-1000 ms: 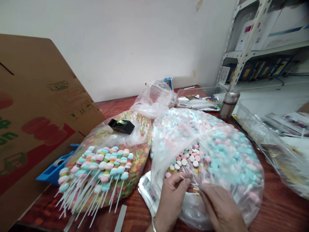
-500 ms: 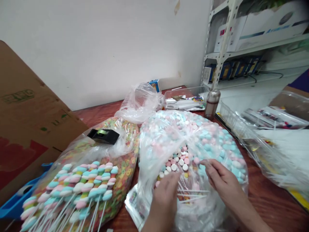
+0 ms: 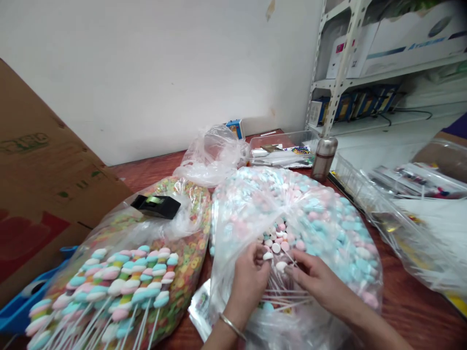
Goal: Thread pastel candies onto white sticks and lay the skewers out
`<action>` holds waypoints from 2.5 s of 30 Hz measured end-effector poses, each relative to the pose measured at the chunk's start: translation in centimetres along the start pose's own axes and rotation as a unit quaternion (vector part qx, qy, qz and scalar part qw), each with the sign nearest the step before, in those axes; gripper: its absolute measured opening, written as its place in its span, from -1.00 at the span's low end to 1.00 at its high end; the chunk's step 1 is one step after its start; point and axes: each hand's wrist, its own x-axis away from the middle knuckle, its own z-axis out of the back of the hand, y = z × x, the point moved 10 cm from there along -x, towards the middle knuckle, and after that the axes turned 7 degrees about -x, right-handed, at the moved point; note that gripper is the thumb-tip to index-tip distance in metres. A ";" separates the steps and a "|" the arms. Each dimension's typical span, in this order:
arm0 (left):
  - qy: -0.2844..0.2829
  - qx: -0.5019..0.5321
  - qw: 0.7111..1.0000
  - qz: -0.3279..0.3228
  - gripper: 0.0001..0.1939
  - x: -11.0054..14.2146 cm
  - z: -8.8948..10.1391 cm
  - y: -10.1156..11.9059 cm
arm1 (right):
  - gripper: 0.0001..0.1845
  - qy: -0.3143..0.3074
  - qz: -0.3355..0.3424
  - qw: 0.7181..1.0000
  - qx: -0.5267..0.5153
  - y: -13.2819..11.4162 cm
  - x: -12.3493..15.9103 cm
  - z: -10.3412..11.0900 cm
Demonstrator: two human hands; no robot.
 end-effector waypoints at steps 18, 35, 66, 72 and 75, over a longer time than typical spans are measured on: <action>-0.114 0.312 0.933 0.139 -0.60 4.0 -4.1 0.3 | -0.80 0.105 -0.014 0.993 -0.050 0.3 2.7 0.7; -0.015 0.230 0.953 0.195 -0.58 2.5 -3.0 -3.8 | -0.43 0.037 0.016 0.961 0.272 1.7 7.4 -1.9; 0.014 0.004 1.000 -0.025 -0.51 5.2 -2.3 1.4 | -0.61 0.038 -0.102 0.956 0.273 2.4 6.0 -3.7; -0.057 -0.034 0.997 -0.040 -0.38 7.4 -3.1 1.4 | -0.64 0.104 -0.099 0.983 0.117 3.3 4.0 -2.4; 0.014 -0.101 0.994 -0.030 -0.47 6.7 0.5 0.3 | -0.64 0.095 -0.103 0.981 0.133 3.8 3.4 -2.2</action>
